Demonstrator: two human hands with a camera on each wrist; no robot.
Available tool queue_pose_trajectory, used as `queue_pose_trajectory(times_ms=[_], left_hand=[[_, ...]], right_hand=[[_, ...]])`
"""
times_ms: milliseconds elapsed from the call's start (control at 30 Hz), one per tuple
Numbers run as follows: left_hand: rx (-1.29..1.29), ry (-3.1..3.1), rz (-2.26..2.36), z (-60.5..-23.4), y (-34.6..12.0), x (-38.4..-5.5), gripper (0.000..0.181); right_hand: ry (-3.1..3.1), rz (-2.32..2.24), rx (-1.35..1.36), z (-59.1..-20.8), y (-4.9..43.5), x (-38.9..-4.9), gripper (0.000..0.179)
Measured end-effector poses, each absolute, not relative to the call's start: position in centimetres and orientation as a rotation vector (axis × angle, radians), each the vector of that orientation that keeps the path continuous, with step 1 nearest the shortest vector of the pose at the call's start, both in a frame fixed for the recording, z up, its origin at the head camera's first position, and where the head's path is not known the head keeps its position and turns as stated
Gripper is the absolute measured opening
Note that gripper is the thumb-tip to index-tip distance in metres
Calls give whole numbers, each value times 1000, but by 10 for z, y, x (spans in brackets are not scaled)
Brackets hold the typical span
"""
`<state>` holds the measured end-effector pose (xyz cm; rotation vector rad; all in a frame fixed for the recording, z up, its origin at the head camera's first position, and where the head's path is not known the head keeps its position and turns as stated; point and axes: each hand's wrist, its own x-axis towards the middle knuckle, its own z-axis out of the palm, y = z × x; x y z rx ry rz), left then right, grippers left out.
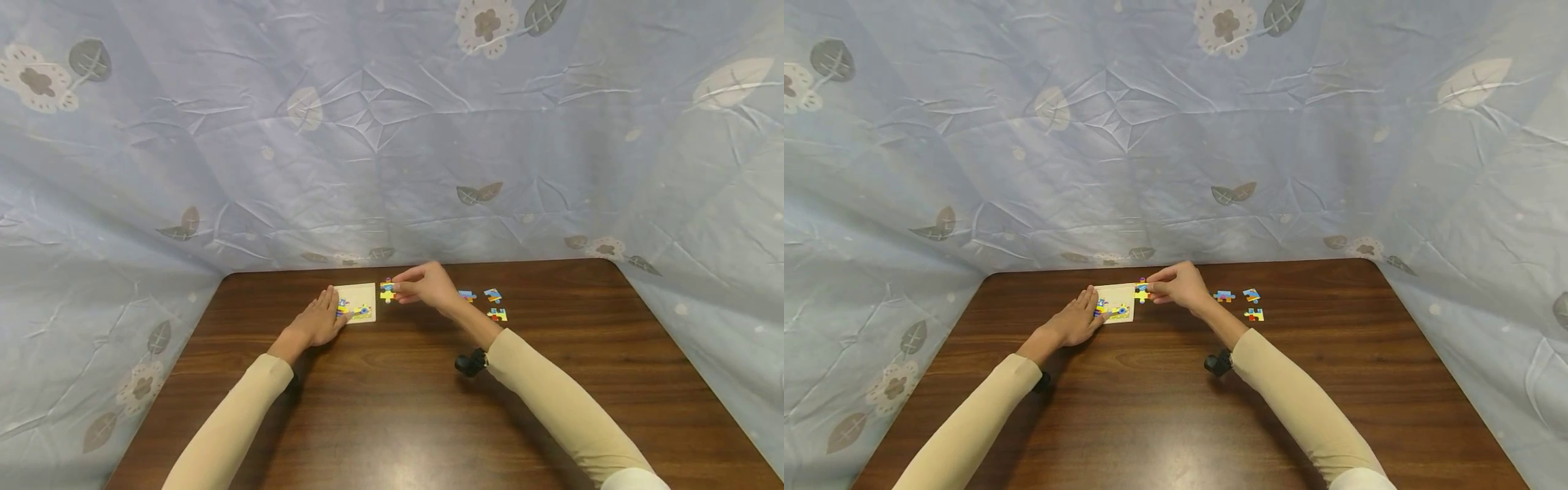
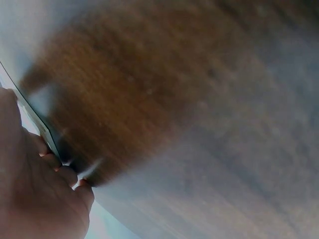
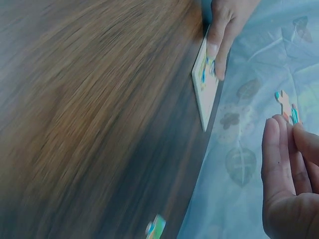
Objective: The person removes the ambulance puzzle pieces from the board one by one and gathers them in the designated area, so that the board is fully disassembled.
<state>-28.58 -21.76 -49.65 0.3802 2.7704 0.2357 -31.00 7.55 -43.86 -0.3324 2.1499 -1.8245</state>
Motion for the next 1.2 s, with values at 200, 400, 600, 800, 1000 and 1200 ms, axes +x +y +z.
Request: queue_pose_trajectory(times_ms=[200, 400, 600, 800, 1000, 1200], left_hand=[[377, 2769, 223, -496, -217, -287, 82], [377, 2768, 234, -497, -218, -287, 82], [376, 2772, 229, -498, -219, -287, 82], [379, 2771, 233, -499, -217, -287, 83], [379, 2759, 218, -500, -218, -290, 82], [381, 2763, 214, -502, -220, -292, 82]], right_hand=[[2161, -1800, -325, -435, 105, -308, 23], [2193, -1757, -295, -439, 130, -306, 22], [2213, -1711, -272, -449, 153, -305, 27], [2232, -1664, -221, -461, 179, -304, 27], [2283, -1621, -166, -470, 201, -306, 29], [2288, -1601, -122, -474, 213, -308, 28]])
